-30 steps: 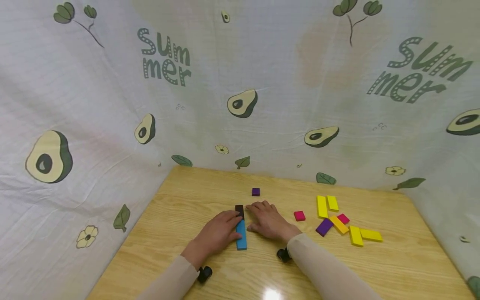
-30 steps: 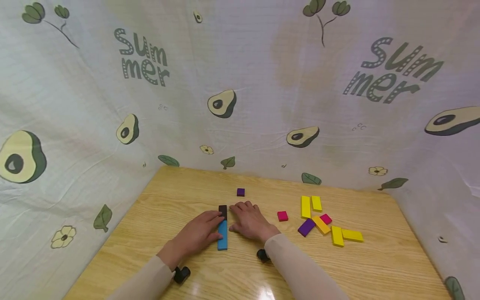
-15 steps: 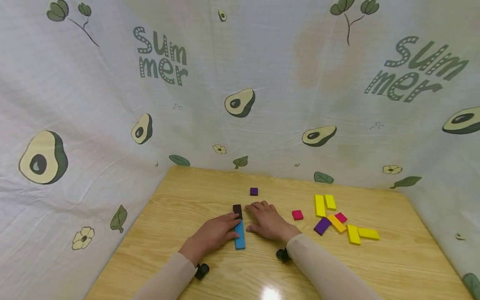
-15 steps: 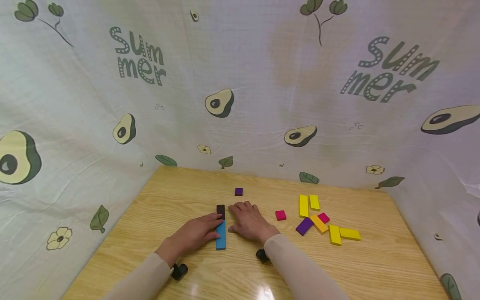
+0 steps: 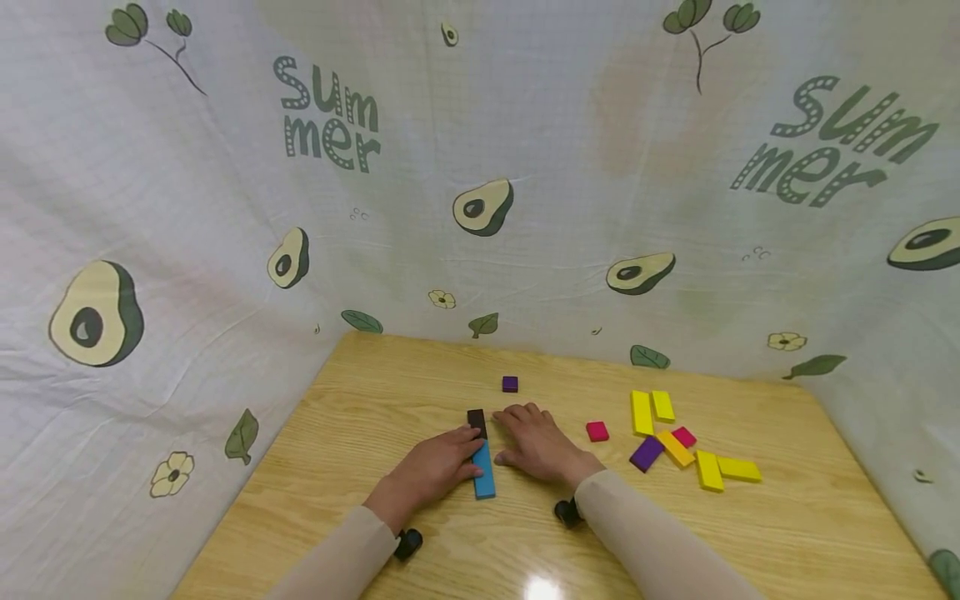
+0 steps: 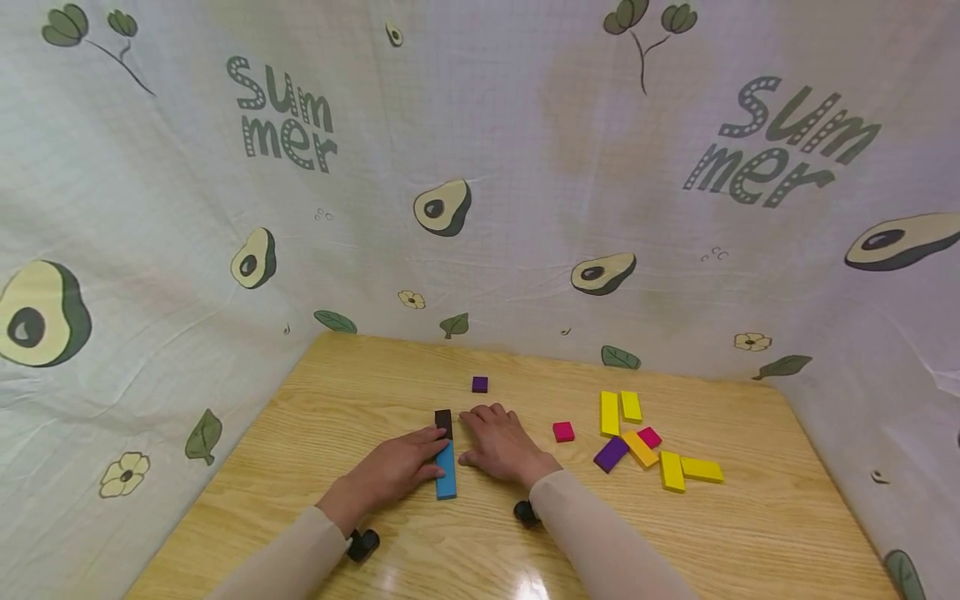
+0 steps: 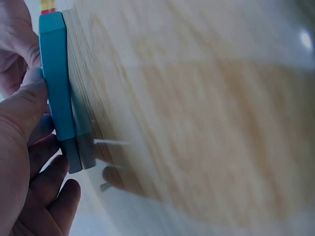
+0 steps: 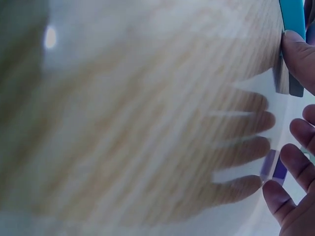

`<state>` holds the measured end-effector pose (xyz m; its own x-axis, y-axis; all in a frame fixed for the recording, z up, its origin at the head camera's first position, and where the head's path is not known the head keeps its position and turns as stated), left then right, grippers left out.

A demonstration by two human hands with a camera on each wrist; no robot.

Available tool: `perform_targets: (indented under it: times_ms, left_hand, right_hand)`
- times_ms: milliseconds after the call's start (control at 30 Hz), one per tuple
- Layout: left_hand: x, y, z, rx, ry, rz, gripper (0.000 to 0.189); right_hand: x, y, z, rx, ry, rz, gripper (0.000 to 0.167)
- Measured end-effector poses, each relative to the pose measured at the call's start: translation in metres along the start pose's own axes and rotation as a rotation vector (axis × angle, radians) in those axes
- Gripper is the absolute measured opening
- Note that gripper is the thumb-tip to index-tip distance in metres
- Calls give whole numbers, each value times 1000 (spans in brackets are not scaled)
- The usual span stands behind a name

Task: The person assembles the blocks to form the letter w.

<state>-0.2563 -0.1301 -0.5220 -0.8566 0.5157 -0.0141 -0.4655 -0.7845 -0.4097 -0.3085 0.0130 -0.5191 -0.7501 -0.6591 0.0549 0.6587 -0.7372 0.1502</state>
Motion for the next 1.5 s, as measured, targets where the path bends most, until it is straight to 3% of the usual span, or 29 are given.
perform_targets:
  times_ms: [600,1033,1500]
  left_hand:
    - [1,-2,-1,17,4,2,58]
    - [-1,-1,-3,0,15,1,57]
    - [-2,1,-5,-4,2,-1,57]
  right_hand:
    - [-17,-16,8,-38,-101,-36,61]
    - [-53,-61,31,-88,-221,-147,59]
    - [-89,-102,38,-119,-260,-244,60]
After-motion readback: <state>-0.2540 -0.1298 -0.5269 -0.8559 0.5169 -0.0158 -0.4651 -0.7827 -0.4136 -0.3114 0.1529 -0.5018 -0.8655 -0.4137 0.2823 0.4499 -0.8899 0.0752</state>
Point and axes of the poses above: each hand's wrist, its own x-axis towards the middle knuckle, its own z-axis out of the back of the hand, y = z × x, the point moved 8 cm from there along x, towards the middle knuckle, and after that the axes turned 11 degrees about -x, right-handed, at the moved point
